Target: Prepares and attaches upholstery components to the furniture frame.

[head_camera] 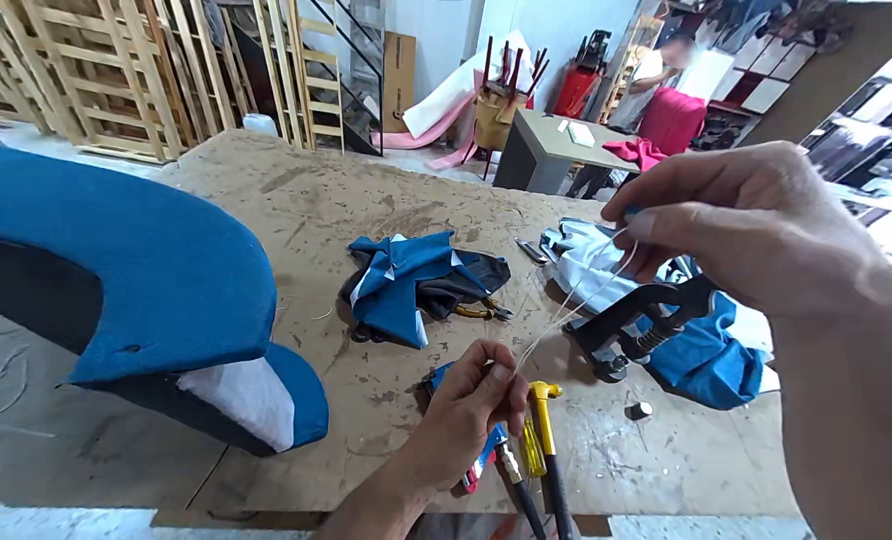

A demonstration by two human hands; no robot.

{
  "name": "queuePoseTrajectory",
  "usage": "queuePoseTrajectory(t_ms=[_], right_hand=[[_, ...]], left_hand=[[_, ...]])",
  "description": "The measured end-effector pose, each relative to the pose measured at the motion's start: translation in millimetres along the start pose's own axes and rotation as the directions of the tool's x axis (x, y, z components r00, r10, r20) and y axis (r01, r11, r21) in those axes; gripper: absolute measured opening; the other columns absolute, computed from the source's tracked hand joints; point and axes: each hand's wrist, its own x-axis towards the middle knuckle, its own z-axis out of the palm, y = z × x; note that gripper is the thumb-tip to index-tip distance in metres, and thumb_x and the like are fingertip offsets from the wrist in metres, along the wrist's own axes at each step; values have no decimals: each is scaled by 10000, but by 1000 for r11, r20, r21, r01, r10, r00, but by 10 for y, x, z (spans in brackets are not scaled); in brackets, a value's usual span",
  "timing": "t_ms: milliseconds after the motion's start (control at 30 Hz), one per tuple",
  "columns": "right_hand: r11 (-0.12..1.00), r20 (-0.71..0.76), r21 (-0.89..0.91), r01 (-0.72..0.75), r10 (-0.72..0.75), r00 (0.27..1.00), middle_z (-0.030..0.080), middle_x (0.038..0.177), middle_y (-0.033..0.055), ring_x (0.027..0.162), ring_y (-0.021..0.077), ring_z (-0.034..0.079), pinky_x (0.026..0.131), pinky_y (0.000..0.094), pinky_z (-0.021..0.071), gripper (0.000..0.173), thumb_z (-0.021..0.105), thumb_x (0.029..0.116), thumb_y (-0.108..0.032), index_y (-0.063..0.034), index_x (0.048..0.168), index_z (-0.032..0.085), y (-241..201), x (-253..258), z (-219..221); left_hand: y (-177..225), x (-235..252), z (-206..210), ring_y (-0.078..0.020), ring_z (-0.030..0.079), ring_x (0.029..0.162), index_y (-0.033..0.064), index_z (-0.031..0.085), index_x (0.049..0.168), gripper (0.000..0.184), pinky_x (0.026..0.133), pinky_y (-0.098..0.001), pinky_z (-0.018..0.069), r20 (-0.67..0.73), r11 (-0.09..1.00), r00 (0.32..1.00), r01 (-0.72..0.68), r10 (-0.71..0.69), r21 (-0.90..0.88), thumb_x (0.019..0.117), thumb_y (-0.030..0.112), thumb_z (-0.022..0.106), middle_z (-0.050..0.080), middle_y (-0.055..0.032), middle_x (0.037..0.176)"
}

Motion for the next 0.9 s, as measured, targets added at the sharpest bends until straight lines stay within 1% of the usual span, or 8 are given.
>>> queuePoseTrajectory(t_ms=[100,167,267,400,533,667,800,900], right_hand=[[1000,57,-10,4,-4,998,733,775,-9,624,104,704,549,271,629,164,625,884,-141,-103,970,760,-68,-11,26],[999,106,1,43,-43,993,736,768,-10,621,100,703,539,257,625,165,629,878,-127,-99,968,764,-98,-9,48],[996,168,30,88,-91,982,735,780,-12,630,95,700,542,246,622,170,635,883,-126,-94,991,762,-146,-3,100],[992,237,60,110,-121,964,737,790,1,624,112,695,524,251,617,213,632,921,-166,-84,1053,776,-169,12,283],[982,290,179,67,-118,950,734,822,27,651,140,705,541,262,619,203,690,879,-175,-103,1065,723,-110,36,571],[933,328,358,40,-165,930,728,800,54,644,158,710,559,276,623,171,756,881,-223,-123,1010,706,-3,136,859],[793,294,599,114,-350,890,749,835,67,680,153,736,611,291,647,158,729,959,-247,-120,1053,733,34,360,1227],[704,292,703,99,-413,862,754,858,77,693,151,737,623,292,649,162,741,952,-226,-110,1065,744,-35,527,1530]], left_hand=[[-43,23,-115,-173,633,1179,87,524,1326,364,998,-416,540,-74,902,989,-84,127,425,981,199,551,663,-32,1245],[28,27,-155,-182,581,1286,124,500,1396,506,1017,-448,529,-172,812,940,-151,293,564,922,285,578,614,-6,1375],[399,53,-20,-183,527,1354,139,499,1410,445,1078,-436,492,-128,719,870,-301,476,626,1020,354,492,571,-1,1444],[855,86,224,-161,637,1199,51,500,1389,374,983,-367,573,26,634,858,-400,514,662,1063,231,467,648,-53,1301],[1001,-60,239,-109,704,925,72,564,1317,305,775,-279,637,-8,596,873,-326,488,734,1033,177,596,692,-8,1099],[1070,-238,107,-54,637,680,93,616,1251,313,575,-215,581,-44,444,827,-255,561,859,964,166,715,676,27,957],[1295,-411,57,-20,567,649,91,685,1219,316,539,-178,513,-71,294,724,-187,686,937,913,130,756,659,40,933],[1544,-597,8,-15,528,584,98,726,1133,252,475,-164,465,-134,299,696,-121,705,946,885,86,773,670,36,934]])
